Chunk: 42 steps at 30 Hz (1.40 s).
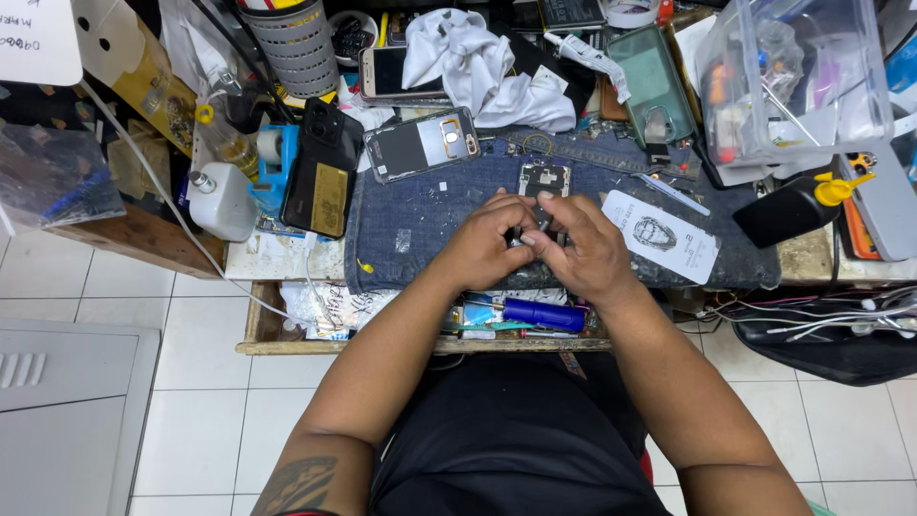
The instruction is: The person repairs a mobile phone using a screwdriver to remove and install components on the internal board. They handle the phone frame, electronic modules, and several small screws on a workbench.
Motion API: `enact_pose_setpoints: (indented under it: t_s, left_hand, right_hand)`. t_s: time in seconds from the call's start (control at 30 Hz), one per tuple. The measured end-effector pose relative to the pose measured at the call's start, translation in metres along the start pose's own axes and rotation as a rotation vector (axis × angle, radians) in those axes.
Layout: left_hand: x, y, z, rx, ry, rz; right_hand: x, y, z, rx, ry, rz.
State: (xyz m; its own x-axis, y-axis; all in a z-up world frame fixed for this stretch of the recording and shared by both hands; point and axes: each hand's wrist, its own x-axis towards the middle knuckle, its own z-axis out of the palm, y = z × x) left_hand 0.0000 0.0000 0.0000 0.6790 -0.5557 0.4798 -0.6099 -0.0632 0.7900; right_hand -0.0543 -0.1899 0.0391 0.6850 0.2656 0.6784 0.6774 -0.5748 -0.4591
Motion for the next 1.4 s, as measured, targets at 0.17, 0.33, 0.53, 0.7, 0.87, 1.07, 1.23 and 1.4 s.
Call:
enact_pose_setpoints:
  t_s: [0.17,0.33,0.53,0.7,0.87,1.07,1.23,1.4]
  left_hand:
    - [-0.002,0.016,-0.015,-0.09,0.077,-0.095]
    - [-0.018,0.041,-0.015,0.343,0.108,0.024]
    - [-0.028,0.049,-0.009,0.463,0.075,-0.055]
    - [-0.027,0.05,-0.003,0.542,0.041,-0.091]
    - [-0.026,0.05,0.0,0.525,0.045,-0.134]
    - [-0.025,0.049,0.003,0.552,0.012,-0.197]
    - [-0.024,0.048,0.004,0.555,0.022,-0.195]
    - [-0.023,0.049,0.005,0.551,0.014,-0.212]
  right_hand:
    - [-0.006,0.008,-0.006,0.153,-0.05,0.045]
    - [-0.01,0.011,0.005,0.048,0.038,0.159]
    - [-0.009,0.008,-0.006,0.192,-0.092,0.023]
    - [-0.007,0.006,-0.002,0.0,-0.029,0.026]
    - [-0.009,0.007,-0.005,0.187,-0.034,0.009]
    - [-0.012,0.01,0.001,0.01,0.003,0.056]
    - [-0.018,0.015,0.001,0.178,0.025,0.075]
    - [-0.027,0.02,0.004,0.262,0.063,0.118]
